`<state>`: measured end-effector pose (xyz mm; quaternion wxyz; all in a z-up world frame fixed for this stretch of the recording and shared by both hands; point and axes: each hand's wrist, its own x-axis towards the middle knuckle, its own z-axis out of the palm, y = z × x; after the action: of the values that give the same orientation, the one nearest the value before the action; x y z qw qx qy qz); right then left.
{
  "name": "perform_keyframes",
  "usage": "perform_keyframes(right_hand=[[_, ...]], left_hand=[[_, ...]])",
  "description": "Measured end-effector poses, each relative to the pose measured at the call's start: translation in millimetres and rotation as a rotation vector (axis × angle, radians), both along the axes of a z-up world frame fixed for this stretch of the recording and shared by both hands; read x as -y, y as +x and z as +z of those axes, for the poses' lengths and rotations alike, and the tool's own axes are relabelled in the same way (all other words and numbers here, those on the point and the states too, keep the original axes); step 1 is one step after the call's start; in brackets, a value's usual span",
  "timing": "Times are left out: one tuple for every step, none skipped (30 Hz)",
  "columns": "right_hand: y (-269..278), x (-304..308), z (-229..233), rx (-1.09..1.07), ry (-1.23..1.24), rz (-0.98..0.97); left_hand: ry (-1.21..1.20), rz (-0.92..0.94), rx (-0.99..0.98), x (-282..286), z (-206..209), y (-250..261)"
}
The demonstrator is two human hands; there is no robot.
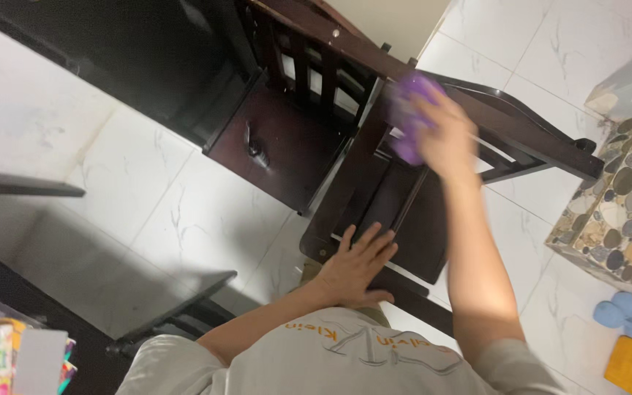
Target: The person wipes a wooden chair with a purple cloth, cleaning the back slats, the seat, the legs, and the underside frame.
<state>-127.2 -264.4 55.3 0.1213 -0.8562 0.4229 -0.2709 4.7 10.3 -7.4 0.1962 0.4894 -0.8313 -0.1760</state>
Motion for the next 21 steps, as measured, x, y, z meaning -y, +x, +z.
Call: perform_keyframes(right_hand=[[37, 18, -17, 0.072, 0.342, -0.087], [64, 21, -32, 0.138, 0.686, -0.174], [75, 15, -43, -0.106, 0.183, -0.038], [81, 4, -51, -0.333, -0.326, 0.105], [82, -14, -56, -0.247, -0.131, 0.14], [79, -37, -59, -0.165, 0.065, 0.175], [77, -61, -63, -0.229, 0.319, 0.233], [71, -86, -65, -0.295, 0.572, 0.293], [59, -116, -64, -0.186, 0.291, 0.514], [50, -136, -61, -0.07, 0.008, 0.729], [43, -140, -56, -0.024, 0.037, 0.805], [35, -143, -52, 0.02, 0.068, 0.881], [27, -147, -49, 0.061, 0.104, 0.958], [23, -146, -49, 0.119, 0.282, 0.903], [22, -141, -50, 0.175, 0.461, 0.839], [22, -135, -54, 0.226, 0.638, 0.768], [24, -130, -62, 0.47, 0.964, 0.641], [30, -121, -72, 0.708, 1.282, 0.48], [34, -107, -82, 0.861, 1.42, 0.497], [38, -91, -92, 1.016, 1.557, 0.507], [41, -71, -99, 0.85, 1.338, 0.462]], left_hand=[[-0.008, 0.04, -0.022, -1, -2, -4], [-0.015, 0.081, -0.044, -1, -6, -7], [-0.025, 0.127, -0.059, 0, -11, -5], [-0.02, 0.208, -0.095, -2, -16, -5], [-0.022, 0.3, -0.127, -2, -21, -5], [-0.024, 0.391, -0.16, -3, -26, -6], [-0.084, 0.507, -0.223, -6, -31, -7], [-0.145, 0.622, -0.284, -9, -37, -9], [-0.211, 0.74, -0.343, -10, -40, -12], [-0.258, 0.818, -0.337, -10, -43, -16], [-0.307, 0.902, -0.333, -5, -46, -23], [-0.355, 0.986, -0.327, -1, -47, -28], [-0.335, 1.035, -0.318, -2, -49, -35], [-0.313, 1.084, -0.308, -5, -49, -41], [-0.291, 1.131, -0.296, -6, -48, -46], [-0.31, 1.191, -0.283, -3, -47, -51], [-0.323, 1.242, -0.269, -1, -46, -53], [-0.296, 1.293, -0.254, -2, -46, -54], [-0.267, 1.341, -0.241, -2, -45, -54], [-0.257, 1.37, -0.253, -1, -45, -51], [-0.251, 1.395, -0.264, -1, -45, -46]])
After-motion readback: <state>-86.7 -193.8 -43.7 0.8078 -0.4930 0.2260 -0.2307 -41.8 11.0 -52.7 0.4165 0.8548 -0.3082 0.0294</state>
